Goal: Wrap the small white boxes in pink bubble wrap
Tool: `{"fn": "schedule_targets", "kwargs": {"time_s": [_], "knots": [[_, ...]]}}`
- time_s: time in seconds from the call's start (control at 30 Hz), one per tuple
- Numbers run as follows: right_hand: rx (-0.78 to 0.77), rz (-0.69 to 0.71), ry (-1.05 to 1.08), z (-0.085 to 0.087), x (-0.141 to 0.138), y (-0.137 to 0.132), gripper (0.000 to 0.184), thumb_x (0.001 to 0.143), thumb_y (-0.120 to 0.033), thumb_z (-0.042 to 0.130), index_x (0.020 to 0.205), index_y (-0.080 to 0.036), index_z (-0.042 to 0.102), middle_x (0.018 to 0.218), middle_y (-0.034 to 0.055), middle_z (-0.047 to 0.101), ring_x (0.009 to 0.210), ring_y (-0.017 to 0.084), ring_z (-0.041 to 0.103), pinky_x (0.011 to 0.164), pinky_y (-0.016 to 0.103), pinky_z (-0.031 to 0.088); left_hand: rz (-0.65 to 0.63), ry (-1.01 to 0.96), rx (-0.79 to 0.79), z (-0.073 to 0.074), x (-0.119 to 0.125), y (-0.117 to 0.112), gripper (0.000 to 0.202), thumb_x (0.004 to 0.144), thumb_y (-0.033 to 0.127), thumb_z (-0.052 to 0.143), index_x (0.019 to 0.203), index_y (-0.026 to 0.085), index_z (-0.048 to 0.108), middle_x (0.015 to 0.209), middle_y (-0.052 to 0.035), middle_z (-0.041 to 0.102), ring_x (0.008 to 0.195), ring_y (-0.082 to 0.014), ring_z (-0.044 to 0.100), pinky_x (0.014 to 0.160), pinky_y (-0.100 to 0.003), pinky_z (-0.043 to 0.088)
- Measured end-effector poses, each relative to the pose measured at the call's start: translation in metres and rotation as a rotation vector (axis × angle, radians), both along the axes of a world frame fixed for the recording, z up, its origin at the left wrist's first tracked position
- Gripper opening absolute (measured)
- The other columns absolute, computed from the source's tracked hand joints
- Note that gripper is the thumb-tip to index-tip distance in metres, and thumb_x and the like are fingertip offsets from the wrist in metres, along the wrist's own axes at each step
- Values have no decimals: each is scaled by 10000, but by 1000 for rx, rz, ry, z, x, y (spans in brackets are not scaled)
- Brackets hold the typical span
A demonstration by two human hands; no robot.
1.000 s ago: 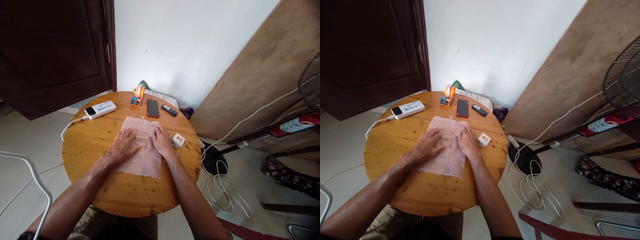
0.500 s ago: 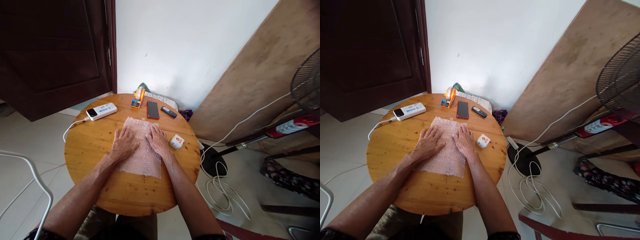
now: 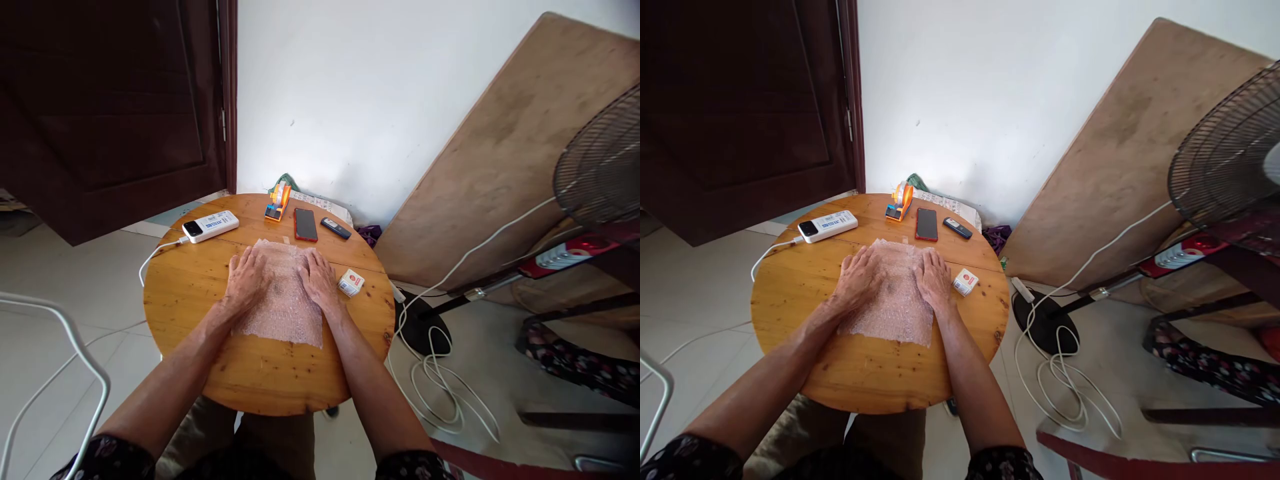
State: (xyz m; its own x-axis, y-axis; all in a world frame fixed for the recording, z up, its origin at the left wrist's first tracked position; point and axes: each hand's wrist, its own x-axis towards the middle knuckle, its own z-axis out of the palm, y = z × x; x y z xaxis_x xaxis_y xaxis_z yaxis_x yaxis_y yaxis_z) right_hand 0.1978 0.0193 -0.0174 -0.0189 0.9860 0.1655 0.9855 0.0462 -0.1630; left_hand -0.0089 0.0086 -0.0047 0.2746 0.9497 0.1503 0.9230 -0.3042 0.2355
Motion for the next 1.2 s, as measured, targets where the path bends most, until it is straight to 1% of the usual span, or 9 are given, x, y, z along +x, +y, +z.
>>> {"fn": "schedule_targets", "kwargs": {"time_s": [0.07, 0.17, 0.3, 0.43, 0.77, 1.0, 1.1, 1.17, 1.2], "knots": [[15, 24, -13, 0, 0, 0, 528, 1019, -369, 383, 1495, -139, 405, 1579, 120, 395, 1465, 277, 318, 1153, 440, 293, -62, 11, 20, -2, 3, 3, 499, 990, 383, 396, 1440, 182, 478, 1622, -130, 314, 1524, -299, 217, 1211, -549, 221], [-7, 22, -35, 0, -1, 0, 515, 1023, -398, 376, 1473, -154, 441, 1558, 107, 434, 1466, 274, 311, 1152, 447, 290, -110, 32, -11, -8, 7, 6, 516, 994, 421, 379, 1433, 170, 483, 1610, -148, 335, 1521, -306, 225, 1202, -605, 196], [-43, -32, -45, 0, -3, 1, 528, 1024, -408, 366, 1477, -146, 435, 1573, 103, 412, 1465, 281, 314, 1156, 452, 290, -55, 33, -55, -14, 8, 6, 549, 990, 464, 358, 1432, 163, 482, 1599, -163, 351, 1502, -324, 268, 1170, -686, 177], [-34, -46, -43, 1, -3, 0, 538, 1019, -393, 367, 1486, -130, 416, 1571, 114, 411, 1454, 279, 332, 1156, 440, 295, -3, 28, -67, -12, 9, 5, 587, 979, 487, 352, 1446, 152, 473, 1599, -161, 351, 1498, -352, 262, 1159, -716, 157], [5, -58, 12, -2, -2, -1, 518, 1001, -371, 398, 1444, -109, 463, 1547, 132, 442, 1437, 288, 348, 1153, 444, 301, 5, 41, -33, -14, 6, 1, 585, 976, 490, 360, 1431, 145, 490, 1583, -179, 374, 1480, -366, 290, 1155, -709, 172], [17, -56, 10, -2, -3, -3, 476, 1002, -327, 404, 1420, -114, 483, 1526, 148, 463, 1422, 284, 360, 1139, 448, 316, -52, 11, 13, -15, -5, 5, 609, 916, 505, 508, 1397, 132, 514, 1555, -222, 396, 1456, -399, 319, 1143, -692, 214], [26, -50, 18, -1, -4, -6, 456, 1007, -304, 391, 1406, -113, 497, 1513, 157, 475, 1412, 289, 370, 1132, 452, 325, -142, -48, 82, -11, -2, 0, 601, 907, 502, 540, 1390, 144, 533, 1567, -209, 380, 1469, -366, 310, 1181, -597, 237], [28, -52, 21, 0, -4, -7, 449, 1007, -303, 394, 1396, -108, 506, 1507, 162, 478, 1402, 294, 380, 1126, 451, 333, -284, -67, 89, -8, 4, -7, 599, 921, 536, 514, 1388, 164, 547, 1575, -182, 379, 1484, -340, 291, 1201, -545, 232], [28, -58, 20, 0, -4, -7, 448, 1005, -302, 401, 1394, -107, 508, 1507, 164, 477, 1399, 296, 382, 1123, 453, 337, -363, -64, 70, -7, 7, -12, 618, 916, 570, 509, 1396, 182, 544, 1581, -169, 376, 1492, -341, 272, 1208, -550, 212]]}}
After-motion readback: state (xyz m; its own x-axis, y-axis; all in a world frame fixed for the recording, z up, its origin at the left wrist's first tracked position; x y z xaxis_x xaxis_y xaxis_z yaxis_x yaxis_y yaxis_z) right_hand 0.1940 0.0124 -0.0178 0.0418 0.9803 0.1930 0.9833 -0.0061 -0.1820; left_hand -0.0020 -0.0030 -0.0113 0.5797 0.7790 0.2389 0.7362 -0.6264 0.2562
